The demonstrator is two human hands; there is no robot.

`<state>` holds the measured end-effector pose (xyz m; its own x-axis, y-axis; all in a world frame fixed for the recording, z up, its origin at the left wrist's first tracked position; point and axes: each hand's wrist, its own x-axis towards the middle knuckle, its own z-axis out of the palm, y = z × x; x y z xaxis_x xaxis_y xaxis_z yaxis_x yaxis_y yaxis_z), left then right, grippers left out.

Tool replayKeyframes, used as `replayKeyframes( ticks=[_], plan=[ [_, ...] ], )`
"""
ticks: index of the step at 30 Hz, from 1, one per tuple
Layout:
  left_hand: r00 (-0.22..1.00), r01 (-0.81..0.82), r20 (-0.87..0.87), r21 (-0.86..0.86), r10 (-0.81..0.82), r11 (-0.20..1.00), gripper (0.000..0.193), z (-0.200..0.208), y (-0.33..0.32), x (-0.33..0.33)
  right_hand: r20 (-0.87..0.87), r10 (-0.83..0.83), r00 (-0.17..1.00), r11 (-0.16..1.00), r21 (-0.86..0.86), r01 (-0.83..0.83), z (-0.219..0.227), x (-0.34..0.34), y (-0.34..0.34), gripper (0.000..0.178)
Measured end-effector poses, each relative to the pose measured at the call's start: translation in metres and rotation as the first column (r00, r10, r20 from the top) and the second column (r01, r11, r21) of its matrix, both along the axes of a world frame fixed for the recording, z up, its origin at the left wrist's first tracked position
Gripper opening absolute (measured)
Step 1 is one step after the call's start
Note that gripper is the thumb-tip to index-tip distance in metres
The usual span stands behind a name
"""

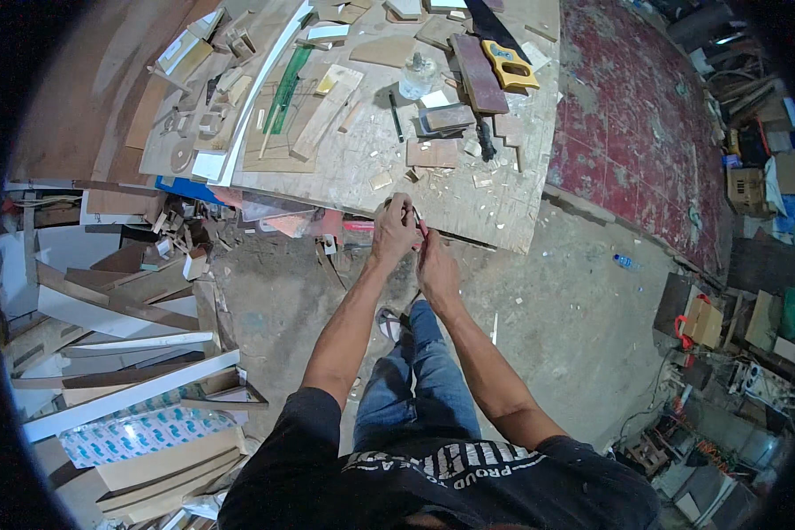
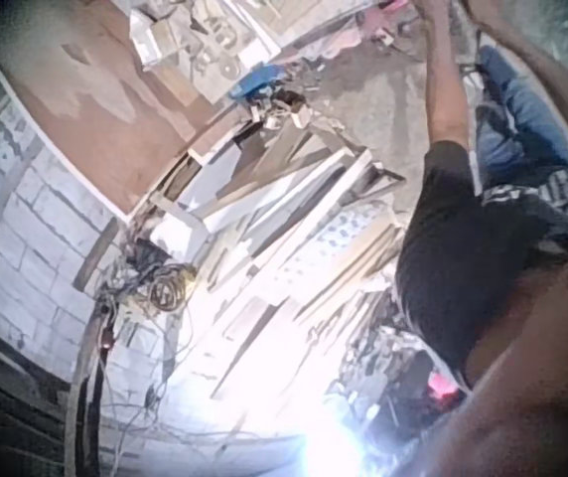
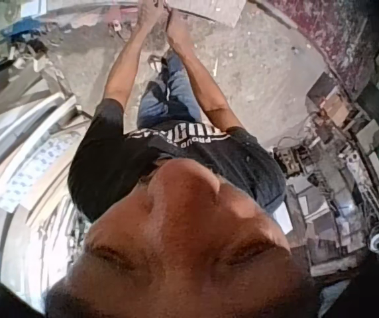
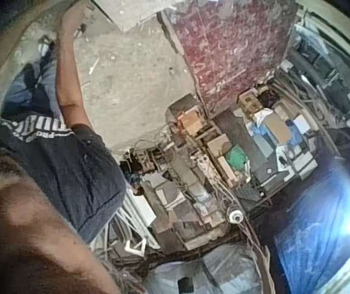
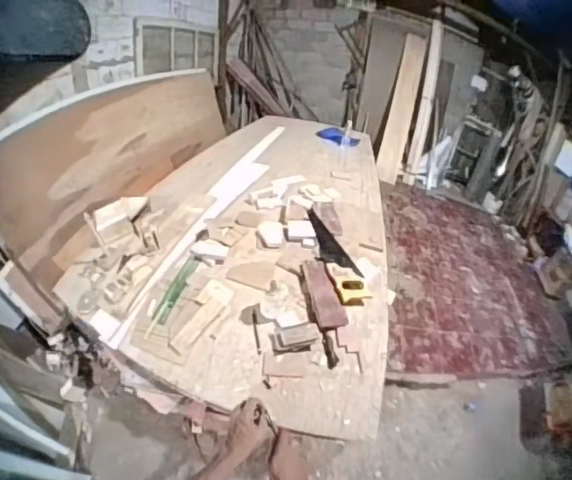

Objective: Sanding and assembling small wooden blocks on a workbench in a workshop.

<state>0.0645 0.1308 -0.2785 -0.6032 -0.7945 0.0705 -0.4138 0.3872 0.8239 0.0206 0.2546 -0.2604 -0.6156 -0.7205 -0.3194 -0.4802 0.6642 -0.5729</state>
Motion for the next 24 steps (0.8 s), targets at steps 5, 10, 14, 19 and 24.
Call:
replayKeyframes(
  ticks=[5, 10, 14, 19, 24],
  plan=[
    [0.998, 0.028, -0.052, -0.089, -0.032, 0.996, 0.014, -0.004, -0.002, 0.0, -0.123, 0.011, 0.992, 0.99, -0.136, -0.028, -0.004, 0.005, 0.001, 0.033],
    [0.997, 0.065, -0.037, -0.101, -0.069, 0.993, 0.016, -0.01, -0.006, 0.003, -0.048, 0.011, 0.999, 0.992, -0.127, -0.017, 0.002, 0.007, -0.002, 0.021],
    [0.991, 0.101, -0.082, -0.064, -0.106, 0.993, 0.017, -0.014, -0.008, 0.0, -0.011, 0.005, 1.0, 0.995, -0.102, -0.007, -0.004, 0.002, -0.004, 0.021],
    [0.991, 0.117, -0.061, -0.078, -0.122, 0.99, 0.016, -0.015, -0.011, 0.002, 0.008, 0.04, 0.999, 0.999, -0.036, -0.04, 0.003, -0.002, -0.008, 0.024],
    [0.99, 0.114, -0.069, -0.098, -0.121, 0.989, 0.015, -0.017, -0.011, 0.005, 0.021, 0.01, 1.0, 0.999, -0.035, -0.01, -0.002, 0.002, -0.01, 0.02]
  ],
)
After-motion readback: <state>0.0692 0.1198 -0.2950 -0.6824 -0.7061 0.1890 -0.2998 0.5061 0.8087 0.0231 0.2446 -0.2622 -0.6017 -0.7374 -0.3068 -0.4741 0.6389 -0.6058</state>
